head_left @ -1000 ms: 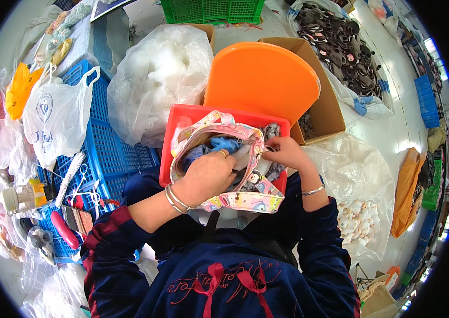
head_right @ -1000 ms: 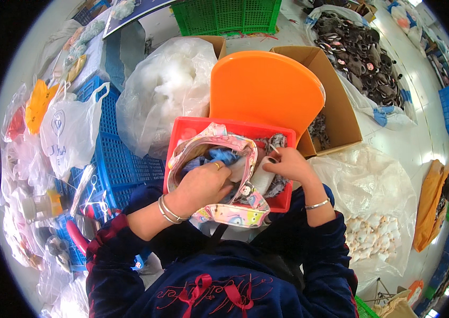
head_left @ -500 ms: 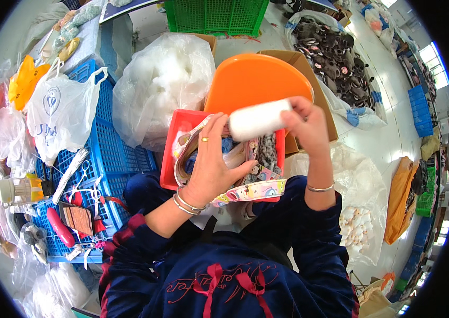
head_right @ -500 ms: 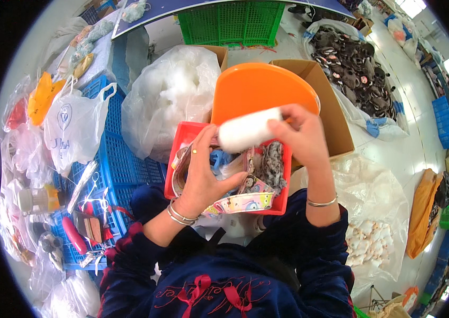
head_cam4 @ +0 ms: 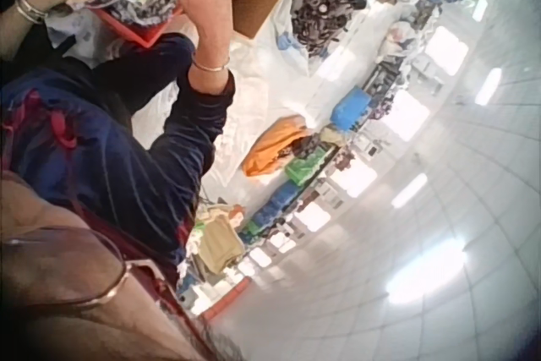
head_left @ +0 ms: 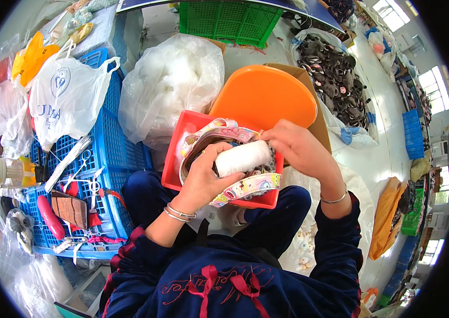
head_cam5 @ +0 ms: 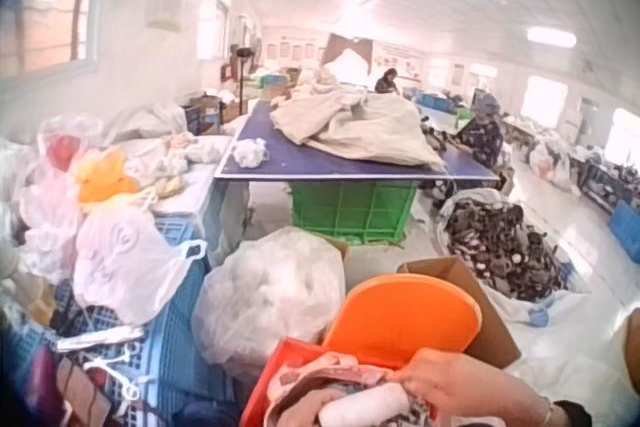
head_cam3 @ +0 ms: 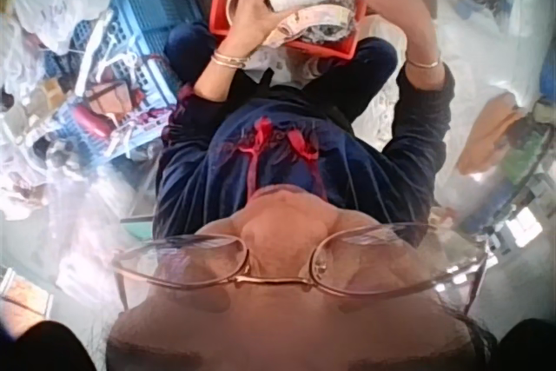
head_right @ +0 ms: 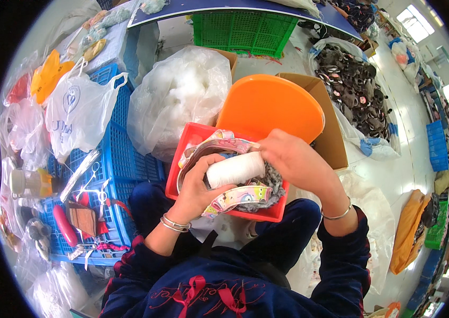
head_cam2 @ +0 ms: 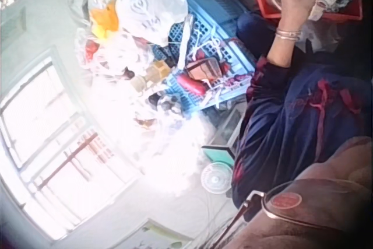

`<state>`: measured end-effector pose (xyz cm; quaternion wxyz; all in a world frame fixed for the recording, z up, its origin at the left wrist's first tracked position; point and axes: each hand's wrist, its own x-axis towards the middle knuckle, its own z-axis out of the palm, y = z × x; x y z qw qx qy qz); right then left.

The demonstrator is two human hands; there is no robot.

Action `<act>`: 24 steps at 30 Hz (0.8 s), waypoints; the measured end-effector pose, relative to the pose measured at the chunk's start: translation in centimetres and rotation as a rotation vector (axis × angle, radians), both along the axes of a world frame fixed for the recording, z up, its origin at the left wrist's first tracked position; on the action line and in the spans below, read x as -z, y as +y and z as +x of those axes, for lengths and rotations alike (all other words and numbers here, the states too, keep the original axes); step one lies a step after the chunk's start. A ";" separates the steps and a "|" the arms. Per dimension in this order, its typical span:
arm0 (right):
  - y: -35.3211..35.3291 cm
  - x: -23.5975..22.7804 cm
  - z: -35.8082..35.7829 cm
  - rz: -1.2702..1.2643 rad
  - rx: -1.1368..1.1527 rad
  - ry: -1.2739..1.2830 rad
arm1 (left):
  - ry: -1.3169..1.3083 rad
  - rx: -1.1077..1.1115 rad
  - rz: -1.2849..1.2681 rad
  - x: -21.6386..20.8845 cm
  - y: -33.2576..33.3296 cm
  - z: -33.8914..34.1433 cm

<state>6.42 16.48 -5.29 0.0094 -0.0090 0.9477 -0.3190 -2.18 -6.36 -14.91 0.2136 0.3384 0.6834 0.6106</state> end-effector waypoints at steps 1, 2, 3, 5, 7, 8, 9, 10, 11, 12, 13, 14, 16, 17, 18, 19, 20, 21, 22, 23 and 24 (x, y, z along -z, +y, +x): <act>-0.6 -0.7 -0.2 0.032 -0.099 0.008 | 0.009 0.009 0.014 0.0 0.0 -0.1; -1.4 -1.7 -0.6 0.112 -0.106 -0.103 | 0.018 0.018 0.028 -0.1 -0.1 -0.2; -2.0 -1.7 -0.6 0.140 -0.087 -0.095 | 0.028 0.028 0.042 -0.2 -0.1 -0.4; -2.7 -1.7 -0.7 0.194 -0.050 -0.077 | 0.007 0.040 0.066 0.0 -0.2 -0.4; -2.3 -1.2 -1.0 0.121 -0.031 -0.066 | -0.020 0.054 0.079 0.4 -0.4 -0.4; -2.3 -1.4 -1.0 0.059 -0.024 -0.093 | -0.037 0.064 0.083 0.5 -0.6 -0.4; -2.2 -1.6 -1.1 -0.003 -0.016 -0.121 | -0.053 0.073 0.086 0.6 -0.7 -0.4; -1.9 -1.7 -1.3 0.002 -0.083 -0.099 | -0.066 0.074 0.090 0.6 -0.8 -0.5; -1.6 -1.9 -1.4 0.007 -0.150 -0.076 | -0.078 0.076 0.094 0.7 -0.9 -0.5; -1.3 -2.0 -1.4 0.010 -0.218 -0.052 | -0.089 0.077 0.095 0.6 -0.9 -0.5; -1.1 -2.0 -1.4 0.009 -0.210 -0.030 | -0.092 0.077 0.096 0.6 -0.9 -0.5; -0.9 -1.9 -1.3 0.009 -0.202 -0.008 | -0.095 0.078 0.097 0.5 -0.9 -0.4; -0.8 -1.9 -1.3 -0.021 -0.189 -0.006 | -0.078 0.087 0.103 0.5 -1.0 -0.5; -0.8 -2.0 -1.2 -0.051 -0.185 -0.024 | -0.059 0.095 0.106 0.5 -1.1 -0.5; -0.9 -2.1 -1.1 -0.082 -0.179 -0.043 | -0.039 0.106 0.109 0.5 -1.1 -0.5; -1.0 -2.0 -1.2 -0.088 -0.187 -0.031 | -0.033 0.111 0.118 0.4 -1.1 -0.5; -1.1 -1.9 -1.3 -0.094 -0.195 -0.019 | -0.028 0.116 0.128 0.3 -1.1 -0.5; -1.3 -1.7 -1.4 -0.100 -0.203 -0.006 | -0.021 0.121 0.137 0.3 -1.0 -0.6; -1.3 -1.6 -1.4 -0.106 -0.214 -0.007 | -0.020 0.126 0.134 0.4 -1.1 -0.5; -1.3 -1.5 -1.4 -0.112 -0.225 -0.007 | -0.019 0.130 0.131 0.5 -1.1 -0.5; -1.4 -1.3 -1.5 -0.120 -0.237 -0.007 | -0.018 0.133 0.127 0.6 -1.1 -0.5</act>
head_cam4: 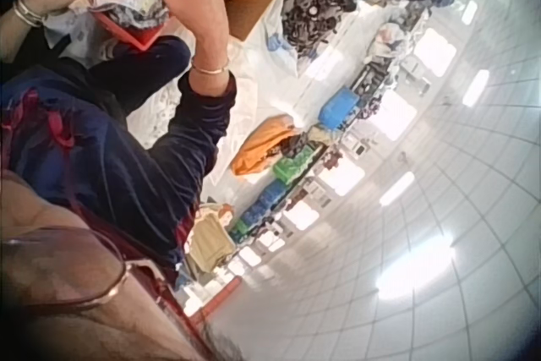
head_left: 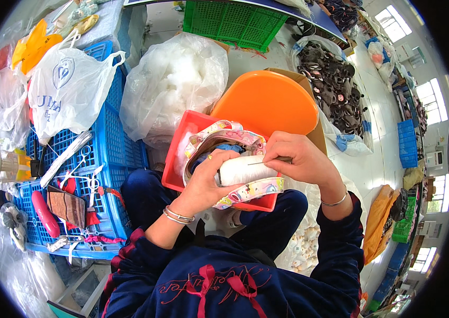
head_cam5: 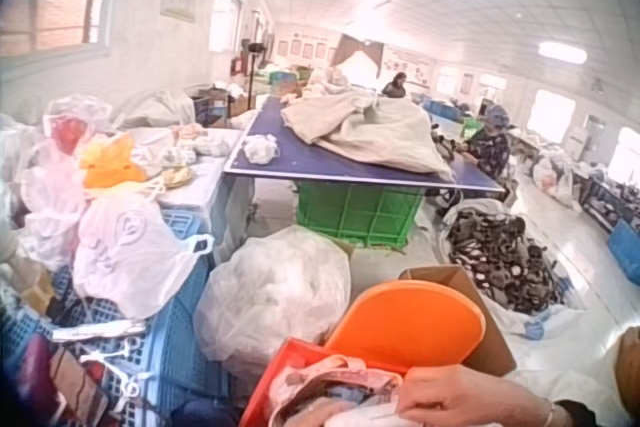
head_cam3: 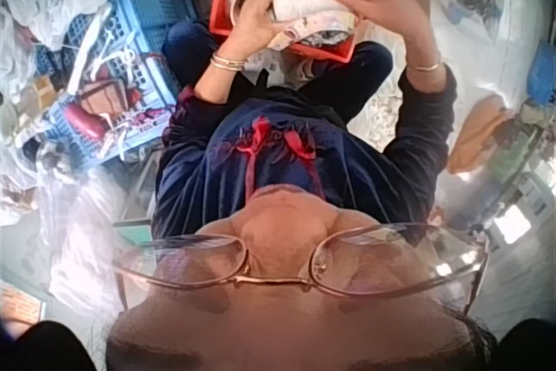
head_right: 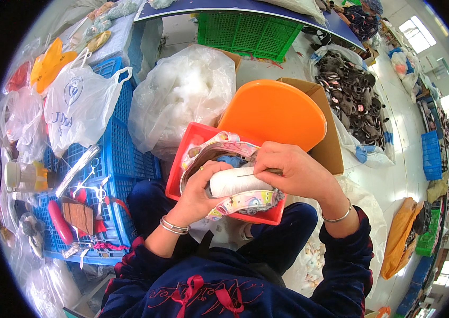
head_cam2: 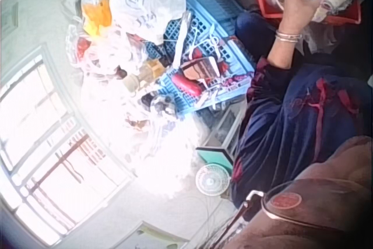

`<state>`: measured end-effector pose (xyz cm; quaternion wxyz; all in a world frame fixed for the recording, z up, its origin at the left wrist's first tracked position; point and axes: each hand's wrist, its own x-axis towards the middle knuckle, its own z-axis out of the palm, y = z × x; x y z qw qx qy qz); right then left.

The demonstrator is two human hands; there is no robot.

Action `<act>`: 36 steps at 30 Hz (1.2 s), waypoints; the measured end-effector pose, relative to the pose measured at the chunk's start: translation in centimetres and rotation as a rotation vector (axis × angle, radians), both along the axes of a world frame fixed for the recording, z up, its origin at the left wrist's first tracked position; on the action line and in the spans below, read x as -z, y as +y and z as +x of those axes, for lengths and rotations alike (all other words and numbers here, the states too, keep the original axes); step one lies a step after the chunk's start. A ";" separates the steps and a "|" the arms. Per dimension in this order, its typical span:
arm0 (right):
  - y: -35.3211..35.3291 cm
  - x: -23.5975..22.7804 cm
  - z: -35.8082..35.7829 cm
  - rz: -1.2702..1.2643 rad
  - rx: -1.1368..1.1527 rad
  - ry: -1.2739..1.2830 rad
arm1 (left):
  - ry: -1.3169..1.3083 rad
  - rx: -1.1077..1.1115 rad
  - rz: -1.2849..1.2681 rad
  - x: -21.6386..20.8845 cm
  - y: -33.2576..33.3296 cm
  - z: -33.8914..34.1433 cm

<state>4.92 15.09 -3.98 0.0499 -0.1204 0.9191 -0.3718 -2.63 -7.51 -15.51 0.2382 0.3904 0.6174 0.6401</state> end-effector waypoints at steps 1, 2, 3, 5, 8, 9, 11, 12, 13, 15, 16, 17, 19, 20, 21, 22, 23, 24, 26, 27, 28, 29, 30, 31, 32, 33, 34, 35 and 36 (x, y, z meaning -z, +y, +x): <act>-0.2 0.2 -0.1 -0.020 -0.003 -0.007 | 0.034 0.009 0.002 0.0 0.0 0.0; -0.4 0.4 -0.1 -0.040 -0.005 -0.013 | 0.067 0.018 0.005 0.1 0.0 0.1; -0.6 0.6 -0.1 -0.059 -0.006 -0.020 | 0.101 0.029 0.008 0.0 0.0 0.1; -0.9 1.2 -0.1 -0.060 -0.005 -0.050 | 0.097 0.034 -0.007 -0.2 0.0 0.4; -1.7 1.5 -0.1 -0.086 0.011 -0.078 | 0.054 0.028 -0.050 -0.3 -0.3 0.5; -1.9 1.6 -0.1 -0.100 0.019 -0.086 | 0.052 0.035 -0.062 -0.5 -0.4 0.6; -2.2 1.8 -0.1 -0.171 0.033 -0.108 | 0.058 0.037 -0.079 -0.8 -0.7 0.7; -2.3 1.9 -0.1 -0.206 0.040 -0.119 | 0.066 0.034 -0.083 -0.9 -1.0 0.8; -2.0 1.9 -0.2 -0.230 0.054 -0.125 | 0.073 0.029 -0.088 -1.0 -1.4 0.9; -0.6 1.9 -0.6 -0.278 0.080 -0.137 | 0.095 0.105 -0.060 -1.4 -2.2 1.1; -0.4 2.2 -1.0 -0.327 0.092 -0.071 | 0.105 0.141 -0.046 -1.6 -2.6 1.1; -0.5 2.2 -1.6 -0.239 0.069 -0.161 | 0.156 0.160 -0.033 -1.9 -2.9 1.1; -1.4 2.3 -2.7 -0.065 0.031 -0.345 | 0.152 0.200 -0.103 -1.9 -3.6 1.3; -2.1 3.3 -3.2 0.020 -0.005 -0.376 | 0.159 0.213 -0.099 -1.8 -3.8 1.4; -2.8 4.9 -3.7 0.089 -0.012 -0.330 | 0.163 0.227 -0.094 -1.7 -3.9 1.5; -3.6 6.9 -4.1 0.158 -0.019 -0.282 | 0.168 0.241 -0.088 -1.6 -3.9 1.7; -4.3 8.6 -4.5 0.227 -0.027 -0.233 | 0.161 0.244 -0.077 -1.3 -4.0 1.8; -5.1 10.1 -5.0 0.280 -0.021 -0.289 | 0.153 0.241 -0.063 -1.1 -4.0 2.1; -6.3 12.7 -6.0 0.392 0.003 -0.399 | 0.123 0.259 -0.056 -1.0 -4.0 2.2; -7.0 13.4 -6.5 0.448 0.009 -0.453 | 0.126 0.271 -0.048 -0.7 -4.0 2.2; -7.5 13.5 -7.1 0.424 0.010 -0.483 | 0.129 0.285 -0.041 -0.5 -4.0 2.2; -7.7 13.9 -7.6 0.427 -0.028 -0.511 | 0.131 0.300 -0.033 -0.3 -4.0 2.2; -7.7 14.3 -8.2 0.431 -0.066 -0.537 | 0.128 0.307 -0.015 -0.4 -4.0 2.1; -7.6 14.8 -8.6 0.434 -0.101 -0.564 | 0.131 0.301 -0.002 -0.3 -3.9 2.2; -7.4 16.3 -8.8 0.296 -0.069 -0.532 | 0.133 0.297 0.011 -0.3 -3.9 2.3; -7.5 16.3 -9.0 0.265 -0.053 -0.466 | 0.137 0.294 0.030 -0.2 -3.8 2.3; -7.6 16.2 -9.2 0.235 -0.035 -0.399 | 0.133 0.294 0.035 -0.1 -3.9 2.2; -7.7 16.0 -9.3 0.204 -0.015 -0.332 | 0.130 0.296 0.039 0.1 -3.9 2.2; -7.8 13.5 -10.0 0.220 -0.076 -0.399 | 0.125 0.288 0.042 0.3 -4.0 2.1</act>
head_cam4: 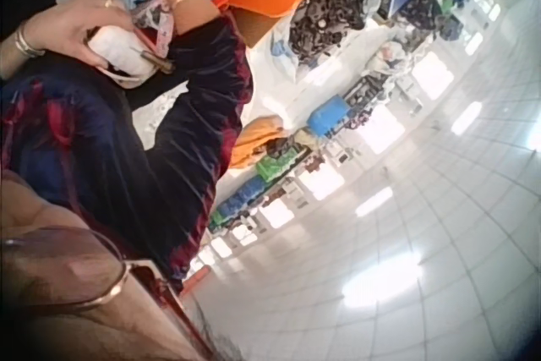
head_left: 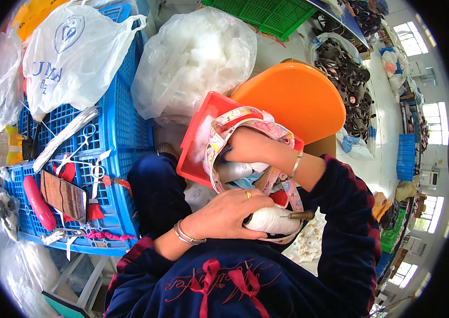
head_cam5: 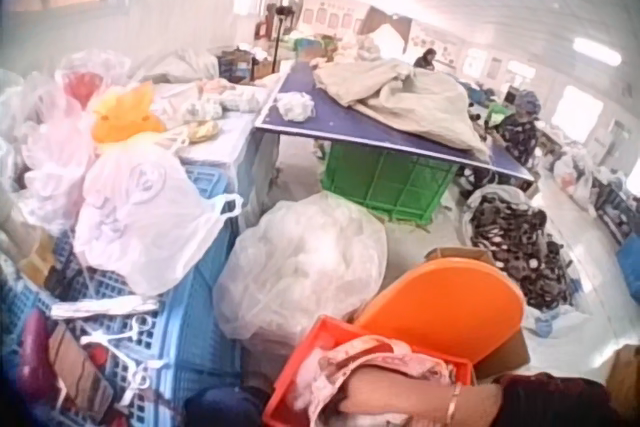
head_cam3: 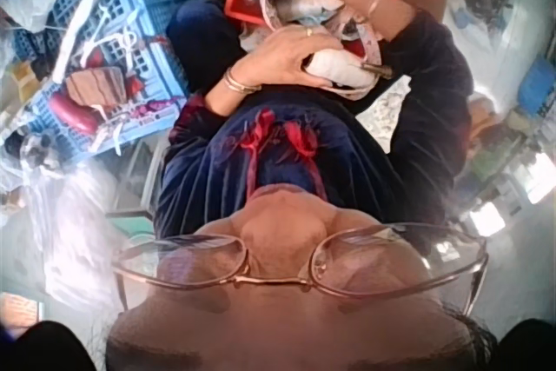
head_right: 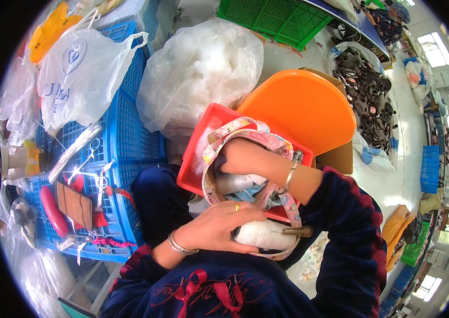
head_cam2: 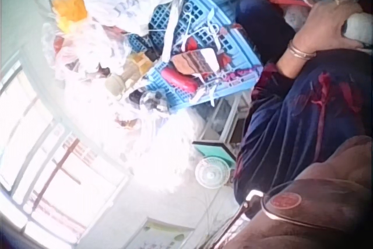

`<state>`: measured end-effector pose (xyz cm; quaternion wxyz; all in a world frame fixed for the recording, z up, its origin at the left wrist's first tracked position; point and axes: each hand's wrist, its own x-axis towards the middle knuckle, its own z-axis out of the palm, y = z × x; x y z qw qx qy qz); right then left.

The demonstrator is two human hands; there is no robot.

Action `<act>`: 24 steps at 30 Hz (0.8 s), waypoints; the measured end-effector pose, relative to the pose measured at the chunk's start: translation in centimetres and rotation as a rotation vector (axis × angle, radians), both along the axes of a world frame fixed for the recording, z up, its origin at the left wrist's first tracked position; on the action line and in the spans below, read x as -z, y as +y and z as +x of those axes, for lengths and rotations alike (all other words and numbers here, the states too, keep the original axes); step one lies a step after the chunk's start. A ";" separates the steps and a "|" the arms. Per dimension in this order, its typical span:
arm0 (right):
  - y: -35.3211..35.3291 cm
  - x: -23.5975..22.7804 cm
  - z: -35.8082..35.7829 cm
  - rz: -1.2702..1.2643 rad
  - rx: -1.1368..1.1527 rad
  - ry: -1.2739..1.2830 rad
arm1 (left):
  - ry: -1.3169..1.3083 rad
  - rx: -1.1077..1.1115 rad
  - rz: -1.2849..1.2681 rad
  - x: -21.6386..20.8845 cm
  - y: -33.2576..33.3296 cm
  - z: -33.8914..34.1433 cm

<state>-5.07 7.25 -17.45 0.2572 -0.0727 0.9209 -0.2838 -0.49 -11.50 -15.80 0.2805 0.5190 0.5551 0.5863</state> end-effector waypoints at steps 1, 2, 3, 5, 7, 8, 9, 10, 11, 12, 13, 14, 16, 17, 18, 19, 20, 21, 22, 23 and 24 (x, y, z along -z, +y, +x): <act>0.1 -2.1 -0.4 0.037 0.006 -0.098 | -0.010 -0.001 0.011 0.1 -0.1 -0.1; 0.3 -4.1 -0.8 0.071 0.009 -0.197 | -0.020 -0.003 0.018 0.3 -0.3 -0.3; 0.6 -5.9 -1.0 0.105 0.006 -0.296 | -0.032 -0.012 0.024 0.4 -0.4 -0.4; 2.3 -10.3 -0.5 0.079 -0.014 -0.294 | -0.058 -0.020 0.027 0.4 -0.7 -0.5; 4.7 -12.1 1.3 -0.217 0.058 0.067 | -0.068 -0.015 0.029 0.3 -0.7 -0.6; 5.2 -13.5 1.4 -0.240 0.123 0.023 | -0.068 -0.010 0.026 0.3 -0.7 -0.7; 5.3 -15.3 1.4 -0.264 0.189 -0.019 | -0.067 -0.005 0.021 0.3 -0.7 -0.7; 5.6 -16.3 1.5 -0.288 0.254 -0.062 | -0.069 -0.009 0.028 0.4 -0.6 -0.6; 6.3 -15.7 1.5 -0.355 0.246 -0.065 | -0.071 -0.015 0.036 0.5 -0.6 -0.6; 7.3 -14.5 1.9 -0.423 0.252 -0.060 | -0.068 -0.005 0.043 0.5 -0.5 -0.5; 7.7 -13.8 1.9 -0.492 0.248 -0.058 | -0.064 0.001 0.037 0.4 -0.6 -0.6; 7.3 -13.6 1.7 -0.448 0.258 -0.141 | -0.060 0.006 0.032 0.4 -0.6 -0.6; 6.1 -12.8 1.2 -0.333 0.225 -0.169 | -0.055 0.002 0.024 0.3 -0.7 -0.6; 5.5 -12.4 1.0 -0.275 0.208 -0.183 | -0.056 -0.001 0.024 0.3 -0.7 -0.6; 5.1 -11.8 0.9 -0.143 0.146 -0.198 | -0.058 -0.001 0.025 0.3 -0.8 -0.5; 4.5 -10.8 0.9 -0.105 0.057 -0.156 | -0.051 -0.003 0.024 0.3 -0.7 -0.5; 3.7 -9.5 0.9 -0.067 -0.032 -0.113 | -0.044 -0.005 0.023 0.3 -0.7 -0.4; 2.8 -8.1 1.0 -0.027 -0.120 -0.070 | -0.038 -0.007 0.025 0.3 -0.6 -0.4; 1.8 -6.7 1.0 0.085 -0.130 -0.117 | -0.037 -0.001 0.015 0.3 -0.6 -0.4; 0.9 -5.3 0.9 0.196 -0.140 -0.165 | -0.037 0.003 0.004 0.3 -0.6 -0.4; 0.4 -3.8 1.0 0.217 -0.112 -0.186 | -0.037 0.020 -0.006 0.2 -0.6 -0.4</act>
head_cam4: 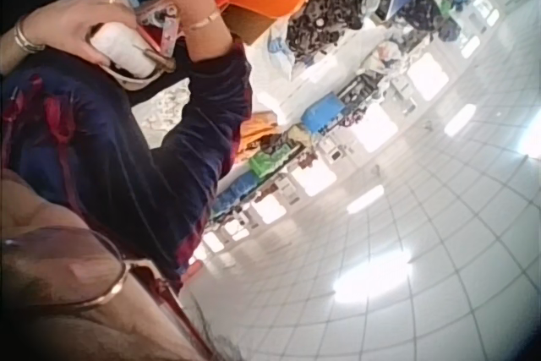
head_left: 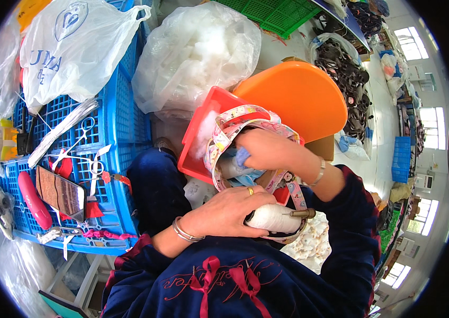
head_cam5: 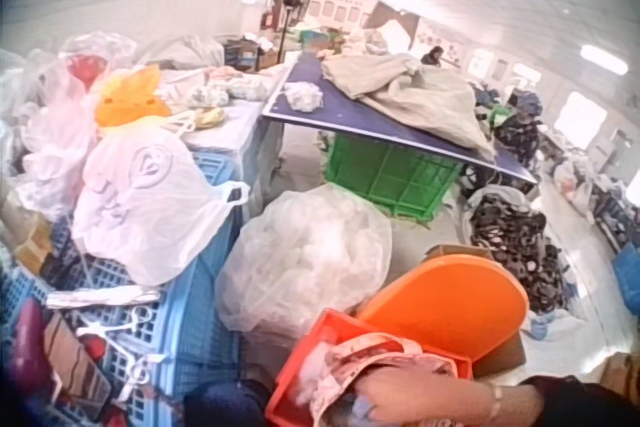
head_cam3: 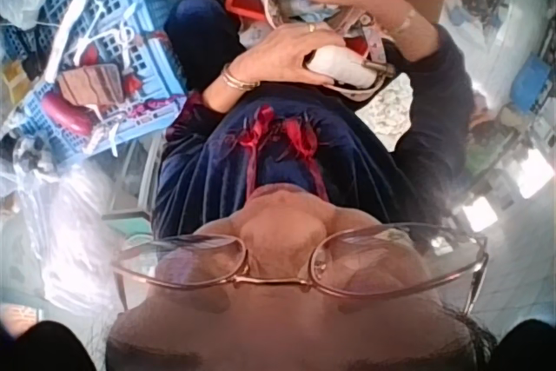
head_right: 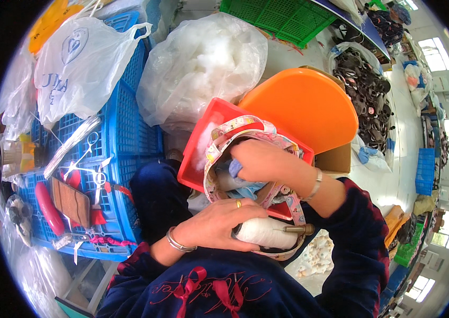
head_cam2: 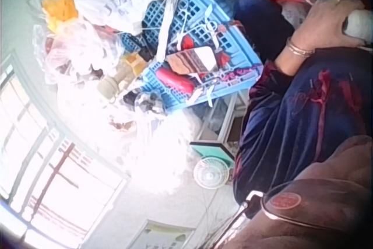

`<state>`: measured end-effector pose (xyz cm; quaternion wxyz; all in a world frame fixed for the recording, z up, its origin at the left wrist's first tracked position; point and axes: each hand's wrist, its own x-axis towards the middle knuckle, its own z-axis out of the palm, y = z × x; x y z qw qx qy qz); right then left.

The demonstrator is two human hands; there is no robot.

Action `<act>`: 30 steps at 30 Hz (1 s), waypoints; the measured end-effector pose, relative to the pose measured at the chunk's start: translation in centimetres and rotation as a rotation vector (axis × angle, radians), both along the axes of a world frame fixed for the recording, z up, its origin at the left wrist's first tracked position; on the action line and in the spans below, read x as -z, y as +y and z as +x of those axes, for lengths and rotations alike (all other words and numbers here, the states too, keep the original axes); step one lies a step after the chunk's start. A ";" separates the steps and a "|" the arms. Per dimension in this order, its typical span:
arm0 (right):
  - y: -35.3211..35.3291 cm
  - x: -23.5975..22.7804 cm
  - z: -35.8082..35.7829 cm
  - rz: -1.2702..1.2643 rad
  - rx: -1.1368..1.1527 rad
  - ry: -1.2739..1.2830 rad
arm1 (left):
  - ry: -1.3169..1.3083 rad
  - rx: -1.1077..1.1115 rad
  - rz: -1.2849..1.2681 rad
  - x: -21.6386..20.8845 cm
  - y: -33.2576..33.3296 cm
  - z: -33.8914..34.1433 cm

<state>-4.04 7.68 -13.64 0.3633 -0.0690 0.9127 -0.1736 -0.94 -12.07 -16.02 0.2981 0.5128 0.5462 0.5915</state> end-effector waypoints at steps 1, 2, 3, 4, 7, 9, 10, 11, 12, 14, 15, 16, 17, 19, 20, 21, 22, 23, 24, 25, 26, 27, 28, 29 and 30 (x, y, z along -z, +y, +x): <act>-0.4 1.5 0.0 0.023 0.021 -0.017 | 0.003 0.001 0.005 0.0 0.0 0.0; -0.5 3.1 0.1 0.046 0.042 -0.034 | 0.006 0.002 0.010 0.0 0.0 0.0; -0.4 5.1 0.2 0.051 0.002 -0.027 | 0.009 -0.005 0.014 0.0 0.0 0.0; -0.4 6.8 0.3 0.056 -0.033 -0.020 | 0.007 0.005 0.007 0.0 -0.1 0.0; -0.4 6.8 0.4 0.018 -0.151 0.074 | -0.015 0.019 0.004 0.1 -0.1 0.0; -0.6 4.3 0.5 0.051 -0.246 0.104 | -0.046 0.011 0.024 0.1 -0.1 -0.2; -0.7 2.6 0.6 0.116 -0.278 0.031 | -0.059 0.012 0.023 0.1 -0.2 -0.3; -0.3 1.4 1.1 0.077 -0.280 0.093 | -0.071 0.016 0.022 0.0 -0.2 -0.4; 0.5 0.4 1.8 0.036 -0.285 0.153 | -0.086 0.016 0.020 0.0 -0.3 -0.4; 1.6 -1.6 3.0 -0.001 -0.294 0.225 | -0.087 -0.002 0.038 0.2 -0.2 -0.4; 2.0 -2.7 3.5 0.006 -0.299 0.238 | -0.085 -0.004 0.048 0.2 0.0 -0.4; 2.4 -3.3 4.1 0.012 -0.305 0.251 | -0.077 0.001 0.036 0.2 0.1 -0.4; 2.7 -3.6 4.6 0.015 -0.313 0.267 | -0.069 0.005 0.024 0.2 0.1 -0.5; 3.0 -4.0 5.5 0.016 -0.326 0.305 | -0.060 0.013 0.004 0.1 0.1 -0.5; 3.2 -4.2 5.9 0.006 -0.318 0.314 | -0.062 0.013 0.001 0.1 0.1 -0.4; 3.3 -4.2 6.3 -0.006 -0.308 0.325 | -0.062 0.015 -0.006 0.0 0.0 -0.4; 3.3 -4.3 6.6 -0.018 -0.299 0.336 | -0.057 0.023 -0.010 0.1 0.0 -0.3; 3.3 -4.2 6.9 -0.047 -0.284 0.337 | -0.053 0.029 -0.015 0.2 0.0 -0.2; 3.2 -4.1 7.1 -0.075 -0.267 0.339 | -0.047 0.038 -0.020 0.2 -0.1 -0.2; 3.2 -3.9 7.4 -0.103 -0.250 0.341 | -0.085 0.053 -0.016 0.1 -0.2 -0.3; 3.1 -3.8 7.6 -0.099 -0.259 0.334 | -0.122 0.066 -0.013 0.0 -0.3 -0.6; 3.1 -3.7 7.7 -0.096 -0.268 0.326 | -0.160 0.081 -0.011 -0.1 -0.6 -0.9; 3.1 -3.7 7.9 -0.092 -0.277 0.319 | -0.233 0.034 0.040 -0.2 -1.0 -1.2; 3.2 -3.8 8.0 -0.081 -0.283 0.326 | -0.266 -0.029 0.044 -0.2 -1.4 -1.7; 3.3 -3.9 8.1 -0.072 -0.289 0.333 | -0.414 -0.108 0.084 0.0 -1.7 -1.7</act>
